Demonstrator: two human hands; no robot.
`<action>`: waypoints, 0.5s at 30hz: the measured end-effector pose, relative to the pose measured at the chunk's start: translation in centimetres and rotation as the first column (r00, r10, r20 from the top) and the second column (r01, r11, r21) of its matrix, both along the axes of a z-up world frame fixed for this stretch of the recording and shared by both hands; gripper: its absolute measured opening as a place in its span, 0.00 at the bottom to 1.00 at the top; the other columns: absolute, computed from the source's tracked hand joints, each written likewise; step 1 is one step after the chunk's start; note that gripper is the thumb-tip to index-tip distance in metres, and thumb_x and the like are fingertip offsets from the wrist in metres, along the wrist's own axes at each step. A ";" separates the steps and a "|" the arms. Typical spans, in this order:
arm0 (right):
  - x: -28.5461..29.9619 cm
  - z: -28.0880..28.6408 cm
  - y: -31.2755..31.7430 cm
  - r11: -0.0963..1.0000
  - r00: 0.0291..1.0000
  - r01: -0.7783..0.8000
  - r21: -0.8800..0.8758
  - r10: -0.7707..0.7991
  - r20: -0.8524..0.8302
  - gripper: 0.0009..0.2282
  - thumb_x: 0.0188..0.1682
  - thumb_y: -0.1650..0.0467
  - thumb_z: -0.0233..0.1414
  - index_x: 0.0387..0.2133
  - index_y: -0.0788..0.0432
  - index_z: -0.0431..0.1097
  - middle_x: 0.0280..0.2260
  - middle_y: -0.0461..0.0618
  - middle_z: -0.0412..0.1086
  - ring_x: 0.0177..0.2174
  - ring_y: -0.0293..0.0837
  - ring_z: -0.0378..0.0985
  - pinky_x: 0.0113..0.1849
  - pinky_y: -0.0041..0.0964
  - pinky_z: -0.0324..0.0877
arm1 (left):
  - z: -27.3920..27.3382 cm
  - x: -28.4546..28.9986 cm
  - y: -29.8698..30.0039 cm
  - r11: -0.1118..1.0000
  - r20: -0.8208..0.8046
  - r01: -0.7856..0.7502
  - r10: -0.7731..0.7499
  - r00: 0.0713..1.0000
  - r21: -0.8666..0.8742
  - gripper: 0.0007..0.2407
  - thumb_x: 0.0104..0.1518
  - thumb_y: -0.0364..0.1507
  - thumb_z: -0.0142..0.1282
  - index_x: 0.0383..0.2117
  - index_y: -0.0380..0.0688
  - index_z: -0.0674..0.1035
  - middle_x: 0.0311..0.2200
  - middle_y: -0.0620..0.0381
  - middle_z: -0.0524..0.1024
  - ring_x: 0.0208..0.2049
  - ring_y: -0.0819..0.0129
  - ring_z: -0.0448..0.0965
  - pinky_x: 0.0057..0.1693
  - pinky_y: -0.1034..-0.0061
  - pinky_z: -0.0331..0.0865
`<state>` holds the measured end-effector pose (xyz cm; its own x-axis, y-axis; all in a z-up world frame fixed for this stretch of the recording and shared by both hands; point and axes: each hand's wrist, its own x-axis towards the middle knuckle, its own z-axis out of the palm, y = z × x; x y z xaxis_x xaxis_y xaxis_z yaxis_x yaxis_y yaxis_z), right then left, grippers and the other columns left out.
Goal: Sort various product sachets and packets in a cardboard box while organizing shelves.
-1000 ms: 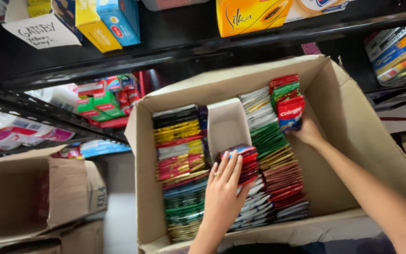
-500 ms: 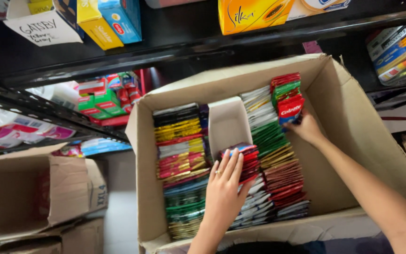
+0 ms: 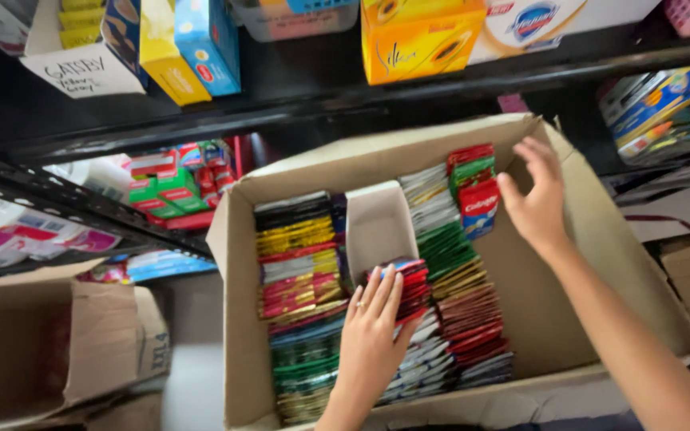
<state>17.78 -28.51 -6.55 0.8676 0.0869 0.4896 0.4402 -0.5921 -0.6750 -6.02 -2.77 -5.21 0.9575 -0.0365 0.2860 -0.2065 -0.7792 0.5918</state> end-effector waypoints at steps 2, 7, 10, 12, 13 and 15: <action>-0.9 1.7 1.4 0.983 0.980 -0.033 -0.182 0.068 0.188 0.16 0.50 0.73 0.58 0.52 0.64 0.70 0.59 0.59 0.68 0.61 0.55 0.69 0.63 0.48 0.64 | -0.2 0.0 0.0 1.000 0.003 -0.001 0.001 1.000 0.000 0.28 0.57 0.37 0.61 0.62 0.35 0.69 0.66 0.45 0.65 0.68 0.49 0.60 0.68 0.53 0.54; -4.8 5.2 6.4 0.921 0.925 -0.375 -0.103 0.365 -0.105 0.12 0.48 0.73 0.57 0.45 0.63 0.74 0.49 0.56 0.74 0.52 0.52 0.76 0.56 0.43 0.68 | 0.0 0.0 0.2 1.000 0.000 0.001 -0.001 1.000 0.007 0.27 0.58 0.36 0.60 0.62 0.34 0.69 0.66 0.44 0.66 0.68 0.49 0.61 0.68 0.53 0.54; -6.9 6.4 8.9 0.807 0.788 -0.587 -0.070 0.550 -0.277 0.12 0.47 0.72 0.58 0.44 0.63 0.75 0.45 0.55 0.76 0.49 0.51 0.78 0.52 0.43 0.69 | 0.1 0.1 0.3 1.000 0.013 0.003 -0.003 1.000 0.002 0.27 0.58 0.35 0.61 0.62 0.34 0.69 0.66 0.44 0.66 0.68 0.49 0.61 0.68 0.53 0.54; -7.4 6.5 9.8 0.744 0.722 -0.665 -0.060 0.621 -0.307 0.12 0.46 0.72 0.59 0.43 0.63 0.76 0.45 0.55 0.77 0.49 0.52 0.78 0.51 0.43 0.69 | 0.2 0.5 0.3 1.000 0.019 0.002 -0.002 1.000 0.001 0.28 0.57 0.35 0.61 0.62 0.34 0.69 0.65 0.43 0.66 0.68 0.49 0.61 0.68 0.53 0.54; -7.4 6.3 10.0 0.699 0.662 -0.714 -0.035 0.658 -0.358 0.12 0.46 0.71 0.59 0.42 0.63 0.76 0.44 0.55 0.77 0.47 0.51 0.79 0.50 0.42 0.71 | 0.3 0.4 0.3 1.000 0.016 0.005 -0.005 1.000 -0.011 0.28 0.56 0.35 0.62 0.62 0.34 0.70 0.65 0.43 0.66 0.68 0.48 0.61 0.68 0.52 0.53; -7.3 5.6 10.0 0.648 0.592 -0.762 -0.002 0.695 -0.408 0.12 0.46 0.70 0.59 0.42 0.62 0.77 0.43 0.54 0.78 0.46 0.50 0.80 0.49 0.41 0.72 | 0.4 0.3 0.4 1.000 0.008 0.002 -0.002 1.000 -0.021 0.28 0.56 0.35 0.62 0.62 0.33 0.70 0.65 0.43 0.66 0.69 0.48 0.60 0.68 0.52 0.53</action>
<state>10.49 -18.48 -0.93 0.5765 0.8119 0.0925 0.5341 -0.2887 -0.7946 -5.68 -2.42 -4.83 0.9551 -0.0325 0.2945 -0.2130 -0.7663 0.6062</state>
